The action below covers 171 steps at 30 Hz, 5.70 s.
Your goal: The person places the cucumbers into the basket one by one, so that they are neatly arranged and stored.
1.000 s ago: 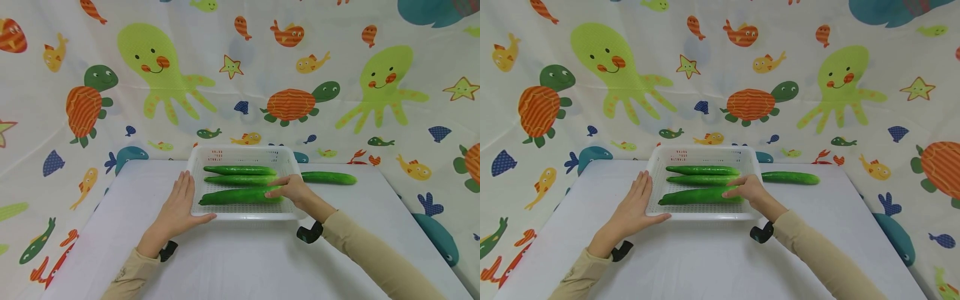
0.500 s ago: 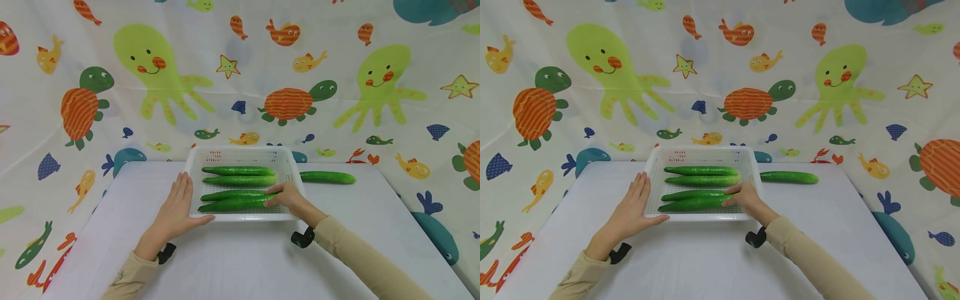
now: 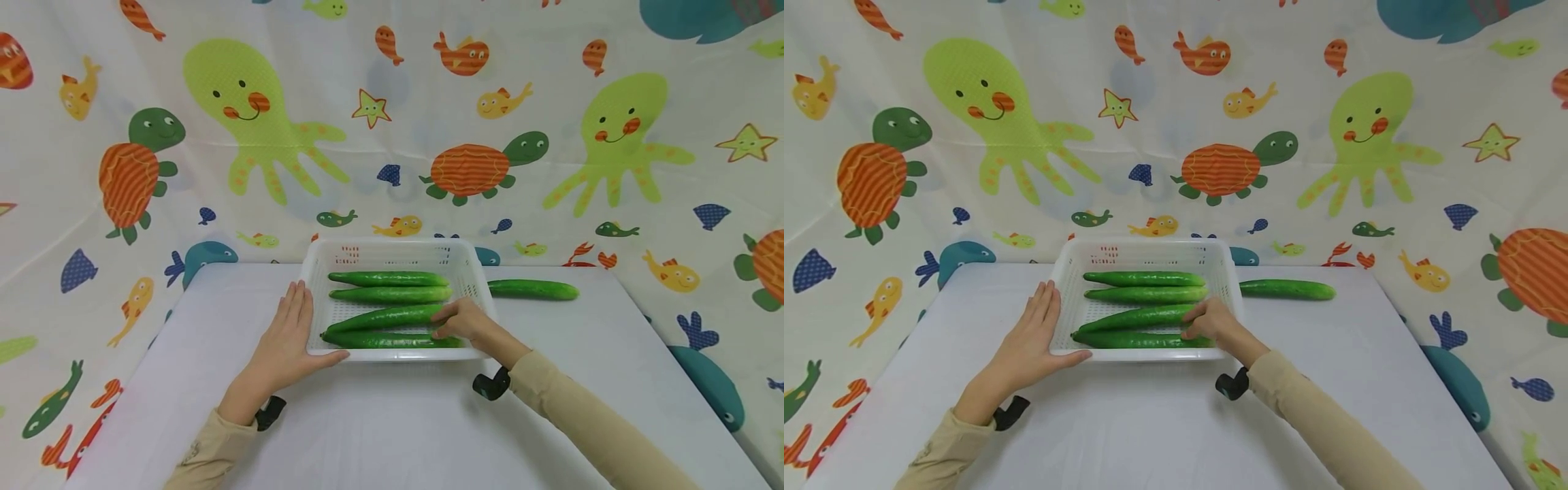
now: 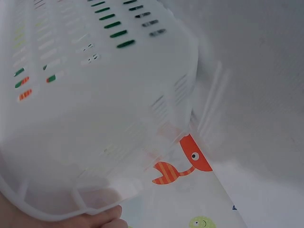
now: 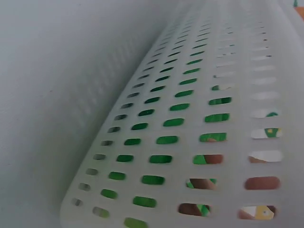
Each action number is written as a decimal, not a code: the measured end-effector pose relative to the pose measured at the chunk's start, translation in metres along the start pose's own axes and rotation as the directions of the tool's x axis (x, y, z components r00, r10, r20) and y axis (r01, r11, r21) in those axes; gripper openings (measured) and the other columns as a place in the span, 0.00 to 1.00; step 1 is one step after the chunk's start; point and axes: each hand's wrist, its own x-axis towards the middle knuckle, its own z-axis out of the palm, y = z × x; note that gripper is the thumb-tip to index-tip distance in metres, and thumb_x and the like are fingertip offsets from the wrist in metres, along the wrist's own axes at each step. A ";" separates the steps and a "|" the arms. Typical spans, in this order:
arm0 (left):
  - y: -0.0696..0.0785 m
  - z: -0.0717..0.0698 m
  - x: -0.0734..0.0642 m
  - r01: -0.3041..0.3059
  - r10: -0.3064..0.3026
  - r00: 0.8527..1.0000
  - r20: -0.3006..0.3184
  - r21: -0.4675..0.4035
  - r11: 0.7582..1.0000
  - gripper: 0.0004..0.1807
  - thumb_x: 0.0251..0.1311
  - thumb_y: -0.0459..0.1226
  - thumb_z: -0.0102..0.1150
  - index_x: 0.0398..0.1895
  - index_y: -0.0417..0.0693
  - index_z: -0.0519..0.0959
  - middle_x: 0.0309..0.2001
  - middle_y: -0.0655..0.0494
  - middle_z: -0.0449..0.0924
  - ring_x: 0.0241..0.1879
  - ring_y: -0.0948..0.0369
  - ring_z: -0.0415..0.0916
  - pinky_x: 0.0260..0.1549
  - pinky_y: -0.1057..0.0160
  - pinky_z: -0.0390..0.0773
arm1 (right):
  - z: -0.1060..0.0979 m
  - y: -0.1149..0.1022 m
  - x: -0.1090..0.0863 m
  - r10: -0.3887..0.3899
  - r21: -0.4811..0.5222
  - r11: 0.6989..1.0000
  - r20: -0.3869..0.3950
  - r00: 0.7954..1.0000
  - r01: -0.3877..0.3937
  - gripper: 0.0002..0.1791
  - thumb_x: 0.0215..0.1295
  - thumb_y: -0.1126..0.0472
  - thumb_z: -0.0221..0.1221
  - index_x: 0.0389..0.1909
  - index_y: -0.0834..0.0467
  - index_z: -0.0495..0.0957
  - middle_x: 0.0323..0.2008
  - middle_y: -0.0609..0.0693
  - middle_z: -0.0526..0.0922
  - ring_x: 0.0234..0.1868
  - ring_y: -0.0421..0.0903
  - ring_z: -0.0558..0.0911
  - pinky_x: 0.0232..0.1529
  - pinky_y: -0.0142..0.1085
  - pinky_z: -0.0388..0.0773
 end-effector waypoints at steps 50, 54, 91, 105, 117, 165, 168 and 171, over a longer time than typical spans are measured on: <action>-0.001 -0.002 -0.002 0.009 -0.009 1.000 0.017 0.004 1.000 0.72 0.49 0.74 0.58 0.76 0.27 0.39 0.78 0.36 0.29 0.77 0.46 0.25 0.74 0.46 0.39 | -0.219 0.132 0.015 -0.269 0.025 0.954 -0.364 0.892 0.298 0.29 0.70 0.56 0.61 0.66 0.68 0.69 0.52 0.37 0.80 0.54 0.31 0.73 0.49 0.18 0.70; 0.000 -0.002 -0.002 0.009 -0.009 1.000 0.014 0.003 1.000 0.72 0.49 0.73 0.58 0.76 0.27 0.39 0.78 0.36 0.28 0.77 0.46 0.25 0.74 0.46 0.39 | -0.216 0.147 0.018 -0.199 -0.012 0.978 -0.331 0.923 0.207 0.34 0.68 0.53 0.64 0.67 0.68 0.68 0.60 0.49 0.76 0.67 0.46 0.66 0.66 0.32 0.65; 0.001 -0.003 0.000 0.006 -0.006 1.000 0.022 -0.002 1.000 0.72 0.48 0.73 0.59 0.76 0.28 0.39 0.78 0.36 0.28 0.77 0.45 0.25 0.74 0.47 0.38 | -0.228 0.136 -0.011 -0.234 -0.317 0.942 -0.384 0.893 0.111 0.32 0.61 0.55 0.69 0.64 0.64 0.74 0.64 0.68 0.71 0.49 0.49 0.70 0.37 0.23 0.69; 0.000 -0.004 0.000 0.015 -0.015 0.999 0.030 -0.001 1.000 0.72 0.48 0.73 0.58 0.76 0.27 0.40 0.78 0.37 0.28 0.77 0.47 0.24 0.75 0.48 0.38 | -0.234 0.076 -0.033 -0.312 -0.396 0.908 -0.430 0.847 0.133 0.28 0.60 0.58 0.70 0.60 0.64 0.77 0.59 0.67 0.75 0.40 0.36 0.73 0.34 0.20 0.71; -0.002 -0.002 0.000 0.013 -0.013 0.999 0.032 0.001 1.000 0.72 0.49 0.74 0.57 0.76 0.27 0.40 0.78 0.37 0.28 0.77 0.46 0.24 0.75 0.48 0.38 | -0.243 0.065 -0.050 -0.252 -0.368 0.927 -0.469 0.847 0.073 0.33 0.62 0.52 0.68 0.65 0.63 0.74 0.64 0.67 0.69 0.50 0.50 0.70 0.36 0.18 0.67; 0.001 -0.002 0.000 0.027 -0.027 0.999 0.021 -0.016 1.000 0.73 0.47 0.74 0.59 0.76 0.27 0.40 0.78 0.37 0.29 0.77 0.46 0.26 0.74 0.46 0.41 | -0.031 -0.013 -0.028 -0.270 -0.139 0.958 -0.151 0.951 0.250 0.24 0.50 0.69 0.74 0.51 0.60 0.85 0.55 0.60 0.81 0.50 0.53 0.81 0.51 0.44 0.80; 0.001 -0.003 0.000 0.025 -0.025 1.000 0.019 -0.013 1.000 0.73 0.48 0.73 0.59 0.76 0.27 0.40 0.78 0.37 0.29 0.77 0.46 0.26 0.74 0.47 0.40 | -0.023 -0.012 -0.025 -0.254 -0.171 0.958 -0.143 0.957 0.229 0.24 0.47 0.69 0.75 0.50 0.60 0.86 0.54 0.60 0.82 0.52 0.54 0.80 0.53 0.48 0.78; 0.001 -0.003 0.000 0.022 -0.022 1.000 0.013 -0.012 1.000 0.73 0.47 0.73 0.60 0.76 0.27 0.40 0.78 0.36 0.30 0.77 0.46 0.26 0.74 0.47 0.41 | -0.016 -0.010 -0.023 -0.240 -0.216 0.954 -0.126 0.963 0.209 0.23 0.46 0.69 0.75 0.48 0.59 0.87 0.53 0.60 0.83 0.54 0.55 0.79 0.55 0.50 0.76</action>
